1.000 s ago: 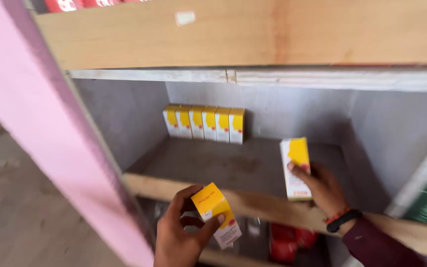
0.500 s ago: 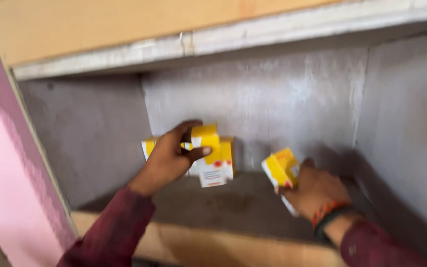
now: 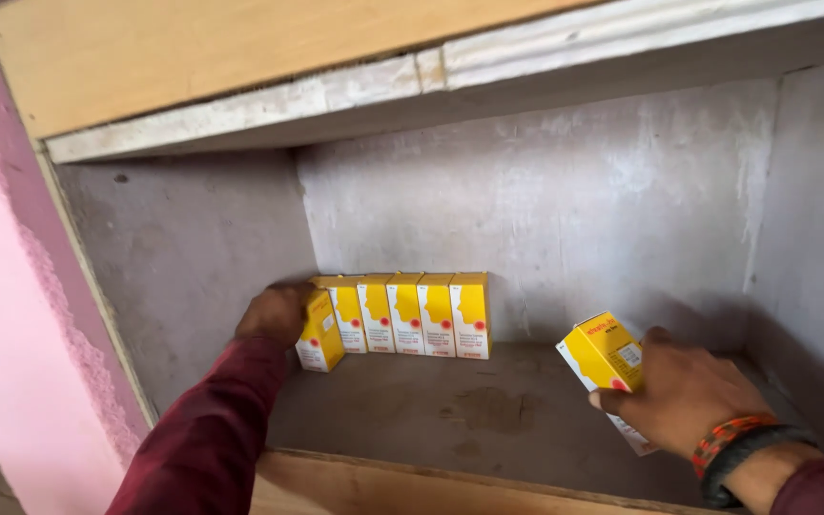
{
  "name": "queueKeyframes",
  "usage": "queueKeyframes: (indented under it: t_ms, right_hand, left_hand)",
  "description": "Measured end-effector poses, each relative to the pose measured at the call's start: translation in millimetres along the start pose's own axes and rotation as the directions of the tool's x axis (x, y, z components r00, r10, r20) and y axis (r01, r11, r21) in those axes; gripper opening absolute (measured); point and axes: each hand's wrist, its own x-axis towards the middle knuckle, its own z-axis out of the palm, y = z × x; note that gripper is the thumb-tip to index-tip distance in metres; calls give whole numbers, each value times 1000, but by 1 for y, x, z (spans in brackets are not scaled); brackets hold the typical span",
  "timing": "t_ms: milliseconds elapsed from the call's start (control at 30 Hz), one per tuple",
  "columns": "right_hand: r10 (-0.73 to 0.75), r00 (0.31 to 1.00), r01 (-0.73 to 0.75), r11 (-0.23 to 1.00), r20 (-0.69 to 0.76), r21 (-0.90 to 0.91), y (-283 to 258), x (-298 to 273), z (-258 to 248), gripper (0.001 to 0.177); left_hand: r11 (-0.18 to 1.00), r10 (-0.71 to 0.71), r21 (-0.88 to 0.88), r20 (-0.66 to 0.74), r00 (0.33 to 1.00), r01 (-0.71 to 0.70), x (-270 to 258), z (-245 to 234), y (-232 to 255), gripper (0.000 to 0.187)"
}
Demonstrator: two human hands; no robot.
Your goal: The recorder is stocking shelves with small yellow medicine boxes and grey jars in a storage area.
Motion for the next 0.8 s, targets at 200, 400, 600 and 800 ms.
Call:
queueKeyframes:
  t_ms: [200,400,600,800]
  right_hand:
    - [1,999,0,1000,49,-28,-5,-5,-5,69]
    - [-8,998,9,1000,59,-22,-3,-3,-2,69]
    - [-7,1000,7,1000,30,9,-2,-2,-4,70]
    - [-58,994,70,988,-90,135,-11,-12,-11,68]
  left_hand:
    - [990,-142,17,21,990,141,-44,-60,72,47]
    - [981,-101,168,-2,995,100,-30,-39,60,48]
    - [930,-36,363,-76,996,61,-49,-70,80,55]
    - [972,57,234,-221,974,-4,-52,-74,87,69]
